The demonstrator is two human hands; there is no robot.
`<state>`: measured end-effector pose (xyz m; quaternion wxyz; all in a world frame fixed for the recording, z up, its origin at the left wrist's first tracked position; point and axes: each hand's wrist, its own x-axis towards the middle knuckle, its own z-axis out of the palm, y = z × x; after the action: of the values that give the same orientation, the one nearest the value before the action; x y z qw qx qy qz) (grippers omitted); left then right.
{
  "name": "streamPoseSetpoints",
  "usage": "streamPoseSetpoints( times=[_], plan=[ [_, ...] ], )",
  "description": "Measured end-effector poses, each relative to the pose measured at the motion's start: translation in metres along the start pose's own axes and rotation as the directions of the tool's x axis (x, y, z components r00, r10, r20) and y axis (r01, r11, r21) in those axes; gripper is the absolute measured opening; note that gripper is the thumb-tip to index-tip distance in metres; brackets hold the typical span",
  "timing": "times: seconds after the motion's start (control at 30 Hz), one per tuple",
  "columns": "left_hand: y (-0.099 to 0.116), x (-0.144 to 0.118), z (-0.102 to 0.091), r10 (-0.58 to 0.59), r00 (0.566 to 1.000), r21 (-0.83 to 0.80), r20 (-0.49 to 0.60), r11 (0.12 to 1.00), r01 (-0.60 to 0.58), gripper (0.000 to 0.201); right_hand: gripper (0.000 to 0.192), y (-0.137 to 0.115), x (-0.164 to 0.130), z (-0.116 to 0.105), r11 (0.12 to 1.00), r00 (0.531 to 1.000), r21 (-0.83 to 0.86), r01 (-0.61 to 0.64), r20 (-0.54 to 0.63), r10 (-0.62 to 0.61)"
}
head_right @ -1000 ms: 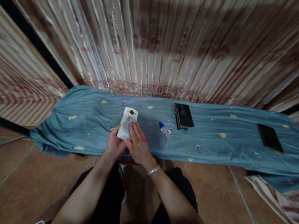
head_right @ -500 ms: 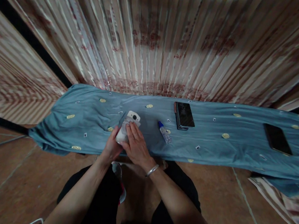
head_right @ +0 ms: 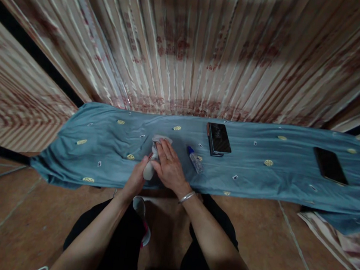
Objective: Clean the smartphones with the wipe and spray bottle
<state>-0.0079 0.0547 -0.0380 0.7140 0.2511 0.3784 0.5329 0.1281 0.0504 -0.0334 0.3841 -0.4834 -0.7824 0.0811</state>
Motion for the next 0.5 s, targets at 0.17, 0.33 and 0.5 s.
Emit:
streamPoseSetpoints(
  times=[0.17,0.33,0.5],
  plan=[
    [0.004,-0.009,0.01,-0.031,0.999,0.139,0.012,0.99,0.029,0.049,0.06,0.009,0.005,-0.004,0.995,0.995,0.054,-0.085,-0.054,0.088],
    [0.009,-0.013,0.018,-0.062,0.998,0.105,0.029,0.993,0.058,0.049,0.06,0.016,0.005,0.0,0.957,0.964,0.174,-0.234,-0.089,0.252],
    [0.013,-0.013,0.023,-0.111,0.991,0.007,0.079,0.994,0.111,0.05,0.063,0.019,0.005,0.006,0.861,0.913,0.377,-0.342,-0.085,0.4]
  ],
)
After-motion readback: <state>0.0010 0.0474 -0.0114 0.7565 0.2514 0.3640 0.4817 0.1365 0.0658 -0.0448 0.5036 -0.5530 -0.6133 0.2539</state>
